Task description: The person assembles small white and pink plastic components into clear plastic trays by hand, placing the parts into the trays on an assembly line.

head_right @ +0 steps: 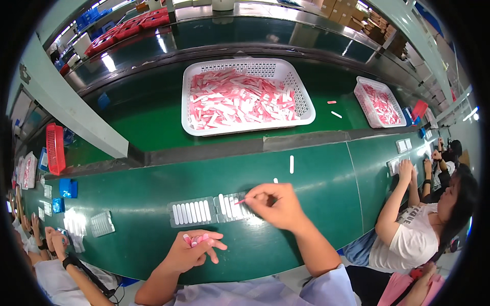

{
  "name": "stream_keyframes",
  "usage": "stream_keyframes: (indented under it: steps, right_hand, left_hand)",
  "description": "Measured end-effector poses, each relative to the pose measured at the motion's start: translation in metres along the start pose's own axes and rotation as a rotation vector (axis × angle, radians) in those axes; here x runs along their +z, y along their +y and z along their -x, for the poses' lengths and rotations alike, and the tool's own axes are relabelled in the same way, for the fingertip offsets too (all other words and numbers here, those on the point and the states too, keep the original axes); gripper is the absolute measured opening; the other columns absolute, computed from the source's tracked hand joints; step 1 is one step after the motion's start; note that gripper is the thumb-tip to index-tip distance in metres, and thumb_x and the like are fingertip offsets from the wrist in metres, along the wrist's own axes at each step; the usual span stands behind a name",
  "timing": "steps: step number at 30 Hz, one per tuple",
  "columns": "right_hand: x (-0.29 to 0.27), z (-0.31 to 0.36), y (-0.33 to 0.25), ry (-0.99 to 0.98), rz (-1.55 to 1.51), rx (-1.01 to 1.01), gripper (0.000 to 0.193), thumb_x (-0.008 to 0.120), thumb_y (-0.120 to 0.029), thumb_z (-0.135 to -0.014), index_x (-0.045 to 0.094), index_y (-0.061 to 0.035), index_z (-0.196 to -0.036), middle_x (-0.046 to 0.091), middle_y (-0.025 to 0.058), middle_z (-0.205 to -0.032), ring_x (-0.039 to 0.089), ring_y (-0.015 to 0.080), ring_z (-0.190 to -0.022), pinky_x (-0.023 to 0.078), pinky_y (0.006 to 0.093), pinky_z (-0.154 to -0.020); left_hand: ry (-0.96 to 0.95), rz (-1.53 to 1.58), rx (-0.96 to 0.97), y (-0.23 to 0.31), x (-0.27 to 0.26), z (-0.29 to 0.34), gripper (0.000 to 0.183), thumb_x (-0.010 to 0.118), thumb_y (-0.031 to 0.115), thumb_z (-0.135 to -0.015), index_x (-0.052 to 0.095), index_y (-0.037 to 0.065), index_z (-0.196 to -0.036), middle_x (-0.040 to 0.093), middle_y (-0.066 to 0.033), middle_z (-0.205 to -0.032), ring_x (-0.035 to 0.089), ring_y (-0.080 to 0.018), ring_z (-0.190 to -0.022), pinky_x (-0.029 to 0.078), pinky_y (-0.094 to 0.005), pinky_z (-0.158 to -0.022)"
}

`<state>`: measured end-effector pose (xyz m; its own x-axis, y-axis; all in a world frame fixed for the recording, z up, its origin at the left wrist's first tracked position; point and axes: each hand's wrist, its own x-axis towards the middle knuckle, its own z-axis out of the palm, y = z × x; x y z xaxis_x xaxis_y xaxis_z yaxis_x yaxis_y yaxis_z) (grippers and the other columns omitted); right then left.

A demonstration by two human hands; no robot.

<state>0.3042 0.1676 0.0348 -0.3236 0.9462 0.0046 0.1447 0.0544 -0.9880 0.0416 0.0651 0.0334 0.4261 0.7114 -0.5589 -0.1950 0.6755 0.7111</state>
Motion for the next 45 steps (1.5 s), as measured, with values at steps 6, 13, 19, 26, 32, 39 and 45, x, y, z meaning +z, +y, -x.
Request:
stream_keyframes:
  steps: [6, 13, 19, 26, 32, 39, 45]
  right_hand:
    - [-0.010, -0.007, 0.008, -0.179, 0.765, -0.631, 0.011, 0.082, -0.008, -0.078, 0.079, -0.0079, -0.089, 0.066, 0.0056, -0.069, 0.060, 0.0204, -0.059, 0.048, 0.0351, -0.055]
    - [-0.003, -0.002, 0.012, -0.278, 0.731, -0.439, 0.017, 0.084, -0.016, -0.076, 0.080, -0.0089, -0.091, 0.060, 0.0047, -0.069, 0.059, 0.0241, -0.066, 0.049, 0.0373, -0.061]
    - [-0.006, 0.002, 0.010, -0.278, 0.732, -0.468, 0.024, 0.085, -0.021, -0.076, 0.079, -0.0114, -0.096, 0.056, 0.0031, -0.071, 0.057, 0.0235, -0.068, 0.046, 0.0375, -0.062]
    - [0.001, 0.009, 0.017, -0.304, 0.850, -0.572, 0.027, 0.083, -0.027, -0.078, 0.077, -0.0159, -0.102, 0.050, 0.0000, -0.074, 0.055, 0.0199, -0.071, 0.043, 0.0350, -0.065]
    - [0.003, 0.018, 0.032, -0.289, 0.979, -0.738, 0.014, 0.081, -0.023, -0.080, 0.074, -0.0151, -0.089, 0.049, -0.0013, -0.074, 0.052, 0.0189, -0.071, 0.039, 0.0353, -0.065]
    - [0.009, 0.013, 0.021, -0.193, 0.885, -0.633, 0.012, 0.081, -0.019, -0.078, 0.073, -0.0150, -0.084, 0.049, -0.0017, -0.073, 0.053, 0.0185, -0.073, 0.039, 0.0347, -0.068]
    - [0.011, 0.016, 0.015, -0.270, 0.934, -0.536, 0.014, 0.081, -0.023, -0.079, 0.075, -0.0164, -0.089, 0.053, -0.0021, -0.078, 0.054, 0.0191, -0.077, 0.038, 0.0351, -0.071]
  left_hand:
    - [0.146, -0.672, 0.301, 0.009, 0.006, -0.022, 0.040, 0.056, 0.007, -0.101, 0.058, -0.001, -0.141, 0.077, -0.0125, -0.093, 0.072, -0.0171, -0.070, 0.051, -0.0280, -0.058]
    - [0.155, -1.096, 0.373, -0.003, 0.009, -0.028, 0.056, 0.056, 0.001, -0.091, 0.050, -0.001, -0.146, 0.072, -0.0236, -0.089, 0.071, -0.0411, -0.078, 0.056, -0.0485, -0.073]
    - [0.167, -1.150, 0.306, 0.000, 0.016, -0.024, 0.055, 0.058, -0.002, -0.091, 0.052, 0.004, -0.145, 0.074, -0.0214, -0.097, 0.074, -0.0356, -0.090, 0.058, -0.0436, -0.082]
    - [0.142, -0.697, 0.373, 0.009, 0.011, -0.018, 0.037, 0.053, 0.003, -0.099, 0.060, 0.005, -0.136, 0.074, -0.0074, -0.090, 0.066, -0.0161, -0.064, 0.055, -0.0309, -0.068]
    - [0.136, -0.466, 0.231, 0.005, 0.007, -0.005, 0.029, 0.051, 0.006, -0.103, 0.063, 0.005, -0.130, 0.074, -0.0058, -0.091, 0.060, -0.0082, -0.060, 0.049, -0.0256, -0.059]
    - [0.107, -0.400, 0.180, -0.009, -0.006, 0.003, 0.029, 0.051, 0.008, -0.104, 0.062, 0.005, -0.131, 0.074, -0.0044, -0.093, 0.061, -0.0087, -0.061, 0.050, -0.0259, -0.060]
    - [0.098, -0.376, 0.191, -0.007, -0.003, 0.007, 0.028, 0.052, 0.007, -0.104, 0.063, 0.003, -0.130, 0.073, -0.0078, -0.091, 0.059, -0.0070, -0.060, 0.047, -0.0240, -0.059]
